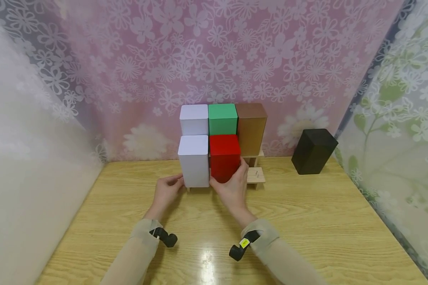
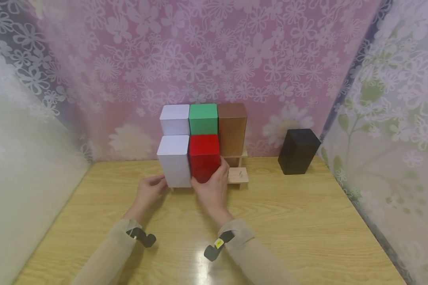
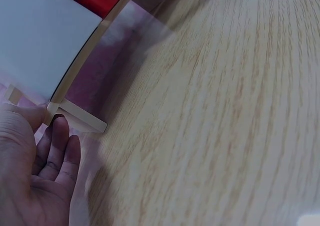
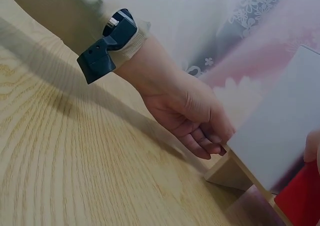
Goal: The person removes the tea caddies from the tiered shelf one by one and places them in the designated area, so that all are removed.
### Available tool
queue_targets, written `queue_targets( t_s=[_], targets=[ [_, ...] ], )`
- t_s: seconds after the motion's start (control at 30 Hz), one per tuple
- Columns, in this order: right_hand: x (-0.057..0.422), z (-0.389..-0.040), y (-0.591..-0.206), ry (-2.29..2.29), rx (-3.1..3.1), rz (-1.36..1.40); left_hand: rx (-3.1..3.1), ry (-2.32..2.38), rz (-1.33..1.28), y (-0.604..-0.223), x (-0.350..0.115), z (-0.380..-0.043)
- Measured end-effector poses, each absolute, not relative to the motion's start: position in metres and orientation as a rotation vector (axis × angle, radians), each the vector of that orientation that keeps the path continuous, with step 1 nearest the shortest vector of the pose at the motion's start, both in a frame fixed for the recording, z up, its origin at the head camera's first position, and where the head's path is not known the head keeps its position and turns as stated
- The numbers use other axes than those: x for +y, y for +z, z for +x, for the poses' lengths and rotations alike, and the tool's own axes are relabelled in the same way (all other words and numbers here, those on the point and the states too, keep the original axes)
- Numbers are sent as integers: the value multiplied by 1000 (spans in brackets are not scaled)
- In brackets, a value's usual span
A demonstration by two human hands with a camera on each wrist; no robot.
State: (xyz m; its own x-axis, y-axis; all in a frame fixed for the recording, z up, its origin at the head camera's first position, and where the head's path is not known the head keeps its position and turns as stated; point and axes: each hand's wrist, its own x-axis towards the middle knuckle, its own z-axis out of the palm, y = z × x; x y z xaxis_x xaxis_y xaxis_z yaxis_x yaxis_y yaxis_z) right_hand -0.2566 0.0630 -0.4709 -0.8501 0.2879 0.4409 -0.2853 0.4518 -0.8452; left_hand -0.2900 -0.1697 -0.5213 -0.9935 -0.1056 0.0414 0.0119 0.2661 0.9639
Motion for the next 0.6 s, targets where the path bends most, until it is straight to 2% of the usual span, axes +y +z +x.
queue_targets(
  t_s=[0.6],
  targets=[
    [70, -253, -472, 1451, -2108, -14, -2465, -1757, 92, -521, -167, -289]
  ],
)
